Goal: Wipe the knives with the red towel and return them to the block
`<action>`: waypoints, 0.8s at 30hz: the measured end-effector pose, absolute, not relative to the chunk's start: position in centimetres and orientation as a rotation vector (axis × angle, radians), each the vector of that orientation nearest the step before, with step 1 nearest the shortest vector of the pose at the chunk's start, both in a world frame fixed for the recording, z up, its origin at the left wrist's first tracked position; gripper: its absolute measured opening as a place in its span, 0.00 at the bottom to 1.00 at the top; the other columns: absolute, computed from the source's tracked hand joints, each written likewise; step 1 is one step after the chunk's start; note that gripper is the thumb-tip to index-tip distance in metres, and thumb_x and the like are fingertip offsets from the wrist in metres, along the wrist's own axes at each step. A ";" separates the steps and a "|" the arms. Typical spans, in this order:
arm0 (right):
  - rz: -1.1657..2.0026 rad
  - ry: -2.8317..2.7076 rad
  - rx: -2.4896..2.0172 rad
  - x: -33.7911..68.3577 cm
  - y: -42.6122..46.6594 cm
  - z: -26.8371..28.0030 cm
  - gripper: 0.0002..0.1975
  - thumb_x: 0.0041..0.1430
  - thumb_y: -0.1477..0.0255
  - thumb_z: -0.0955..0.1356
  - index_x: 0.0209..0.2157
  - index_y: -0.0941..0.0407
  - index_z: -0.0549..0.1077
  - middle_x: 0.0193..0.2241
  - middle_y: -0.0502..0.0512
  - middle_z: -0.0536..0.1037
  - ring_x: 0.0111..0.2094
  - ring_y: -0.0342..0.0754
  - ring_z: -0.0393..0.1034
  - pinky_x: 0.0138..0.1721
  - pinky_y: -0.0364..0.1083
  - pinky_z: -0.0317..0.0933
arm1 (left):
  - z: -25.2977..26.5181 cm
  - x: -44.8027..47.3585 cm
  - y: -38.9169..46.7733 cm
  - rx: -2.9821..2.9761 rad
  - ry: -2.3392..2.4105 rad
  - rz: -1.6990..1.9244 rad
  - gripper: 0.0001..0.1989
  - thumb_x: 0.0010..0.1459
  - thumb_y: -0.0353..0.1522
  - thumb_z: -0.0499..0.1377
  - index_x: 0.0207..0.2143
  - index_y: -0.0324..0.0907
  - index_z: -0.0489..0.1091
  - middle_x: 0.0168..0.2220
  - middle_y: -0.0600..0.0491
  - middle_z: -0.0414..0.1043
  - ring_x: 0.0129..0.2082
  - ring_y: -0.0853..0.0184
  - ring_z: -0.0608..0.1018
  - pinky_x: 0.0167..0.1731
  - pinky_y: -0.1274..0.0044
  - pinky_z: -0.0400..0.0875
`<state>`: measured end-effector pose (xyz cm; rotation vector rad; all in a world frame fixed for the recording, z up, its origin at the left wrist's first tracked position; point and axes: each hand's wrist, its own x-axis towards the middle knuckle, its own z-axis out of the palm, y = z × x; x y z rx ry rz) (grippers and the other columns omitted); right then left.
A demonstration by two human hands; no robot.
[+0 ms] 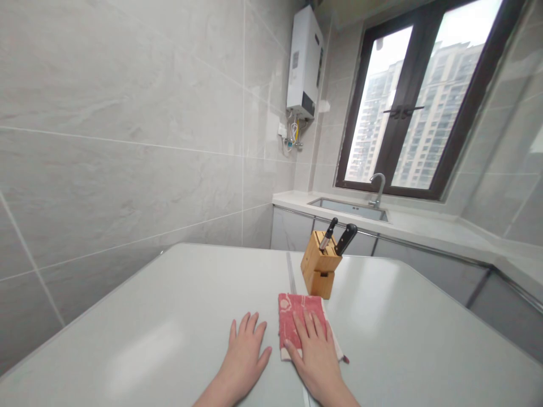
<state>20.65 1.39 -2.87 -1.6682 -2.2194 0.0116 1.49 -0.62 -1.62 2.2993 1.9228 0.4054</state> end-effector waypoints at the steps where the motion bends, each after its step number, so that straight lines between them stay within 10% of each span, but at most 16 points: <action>1: 0.026 -2.208 -1.662 20.7 1.4 -2.8 0.33 0.55 0.49 0.54 0.57 0.50 0.56 0.60 0.58 0.56 0.60 0.61 0.45 0.57 0.64 0.38 | -1.6 1.5 -0.6 2.297 1.921 0.408 0.25 0.54 0.39 0.48 0.54 0.43 0.61 0.60 0.44 0.54 0.60 0.52 0.52 0.56 0.55 0.40; 10: 0.233 -1.684 -1.402 23.3 2.5 -1.3 0.18 0.60 0.62 0.56 0.44 0.56 0.67 0.44 0.58 0.73 0.46 0.50 0.66 0.49 0.49 0.59 | -2.4 1.9 -0.9 2.274 1.723 0.658 0.23 0.56 0.35 0.49 0.55 0.46 0.58 0.59 0.47 0.55 0.61 0.58 0.52 0.58 0.56 0.36; 18: 0.173 -1.631 -1.420 25.6 3.4 -1.4 0.14 0.57 0.63 0.60 0.40 0.56 0.68 0.33 0.56 0.75 0.33 0.50 0.69 0.39 0.50 0.62 | -1.4 3.2 0.4 1.960 1.309 1.021 0.25 0.55 0.35 0.53 0.56 0.43 0.58 0.56 0.46 0.60 0.56 0.59 0.62 0.56 0.67 0.53; 24: 0.274 -1.700 -1.299 25.3 3.1 -1.7 0.13 0.58 0.65 0.59 0.38 0.56 0.69 0.35 0.57 0.75 0.34 0.49 0.70 0.38 0.47 0.63 | -0.4 6.3 4.1 1.195 1.284 1.017 0.18 0.50 0.33 0.56 0.46 0.38 0.65 0.32 0.49 0.74 0.27 0.68 0.76 0.27 0.77 0.68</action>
